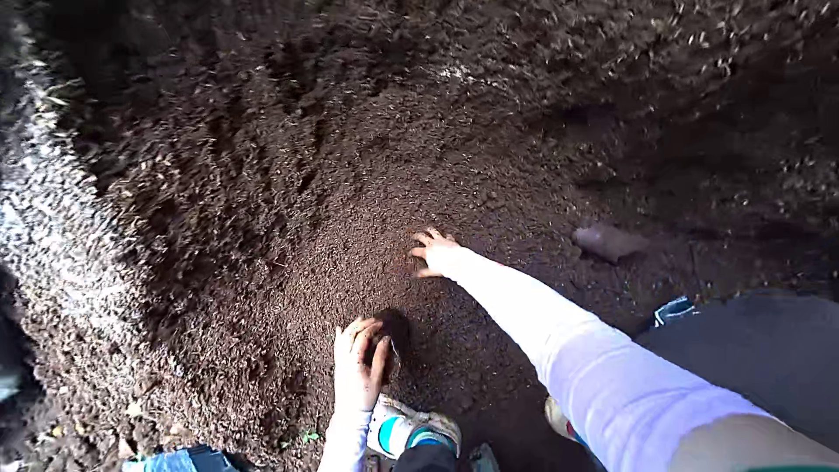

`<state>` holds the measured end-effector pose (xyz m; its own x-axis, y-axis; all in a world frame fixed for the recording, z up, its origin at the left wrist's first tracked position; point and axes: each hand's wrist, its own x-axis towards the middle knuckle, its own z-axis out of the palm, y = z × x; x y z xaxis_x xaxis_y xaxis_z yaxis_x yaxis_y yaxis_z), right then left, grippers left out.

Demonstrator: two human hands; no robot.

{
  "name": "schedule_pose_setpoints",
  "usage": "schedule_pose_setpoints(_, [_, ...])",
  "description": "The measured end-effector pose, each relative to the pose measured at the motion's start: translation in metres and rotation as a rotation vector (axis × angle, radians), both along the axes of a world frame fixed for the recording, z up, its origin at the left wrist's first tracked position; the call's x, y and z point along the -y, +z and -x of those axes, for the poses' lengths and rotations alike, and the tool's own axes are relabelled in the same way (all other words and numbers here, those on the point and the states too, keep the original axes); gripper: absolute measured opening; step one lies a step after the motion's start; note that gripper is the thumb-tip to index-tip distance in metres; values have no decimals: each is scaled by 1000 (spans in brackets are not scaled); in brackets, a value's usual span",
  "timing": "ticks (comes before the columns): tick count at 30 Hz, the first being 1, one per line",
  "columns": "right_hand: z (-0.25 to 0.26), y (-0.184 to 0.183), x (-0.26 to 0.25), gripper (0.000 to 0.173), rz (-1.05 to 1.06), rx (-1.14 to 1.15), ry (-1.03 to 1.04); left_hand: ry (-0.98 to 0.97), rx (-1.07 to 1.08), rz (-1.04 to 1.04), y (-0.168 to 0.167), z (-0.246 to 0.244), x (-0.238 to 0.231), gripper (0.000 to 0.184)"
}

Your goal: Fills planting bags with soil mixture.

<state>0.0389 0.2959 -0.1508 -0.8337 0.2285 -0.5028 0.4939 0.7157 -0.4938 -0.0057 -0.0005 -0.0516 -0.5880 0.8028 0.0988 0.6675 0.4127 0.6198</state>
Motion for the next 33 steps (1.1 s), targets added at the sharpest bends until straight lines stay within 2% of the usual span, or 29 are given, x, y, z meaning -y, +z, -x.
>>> schedule_pose_setpoints(2, [-19, 0, 15, 61, -2, 57, 56, -92, -31, -46, 4, 1, 6, 28])
schedule_pose_setpoints(4, [-38, -1, 26, 50, 38, 47, 54, -150, -12, -99, 12, 1, 12, 29])
schedule_pose_setpoints(5, [-47, 0, 31, 46, 96, 52, 4, -121, 0, -147, 17, 0, 15, 29])
schedule_pose_setpoints(8, [-63, 9, 35, 41, 521, 84, -399, 179, 51, -315, 33, 2, 27, 29])
schedule_pose_setpoints(10, [-67, 35, 44, 37, 921, 51, -688, 416, 138, -278, 42, 3, 33, 36])
schedule_pose_setpoints(12, [-61, 74, 63, 32, 1205, -56, -752, 572, 336, -143, 43, 0, 43, 40])
schedule_pose_setpoints(14, [-50, 114, 88, 33, 1305, -180, -661, 634, 541, 11, 36, -7, 55, 36])
schedule_pose_setpoints(17, [-33, 157, 124, 35, 1148, -300, -390, 614, 778, 182, 37, -20, 59, 39])
schedule_pose_setpoints(20, [-20, 179, 144, 39, 744, -332, -29, 502, 858, 299, 42, -25, 59, 43])
schedule_pose_setpoints(22, [-13, 189, 155, 42, 510, -356, 71, 410, 835, 352, 39, -23, 61, 44])
schedule_pose_setpoints(25, [1, 192, 173, 41, 95, -495, 148, 346, 822, 386, 38, -23, 57, 41])
schedule_pose_setpoints(28, [15, 156, 196, 26, -342, -775, 304, 359, 809, 285, 30, -27, 53, 34])
schedule_pose_setpoints(30, [16, 134, 201, 29, -329, -669, 503, 386, 831, 212, 26, -31, 53, 32])
schedule_pose_setpoints(31, [18, 137, 203, 32, -315, -634, 545, 401, 842, 173, 23, -33, 55, 32])
schedule_pose_setpoints(33, [28, 157, 207, 25, -450, -870, 482, 421, 859, 102, 19, -33, 57, 31])
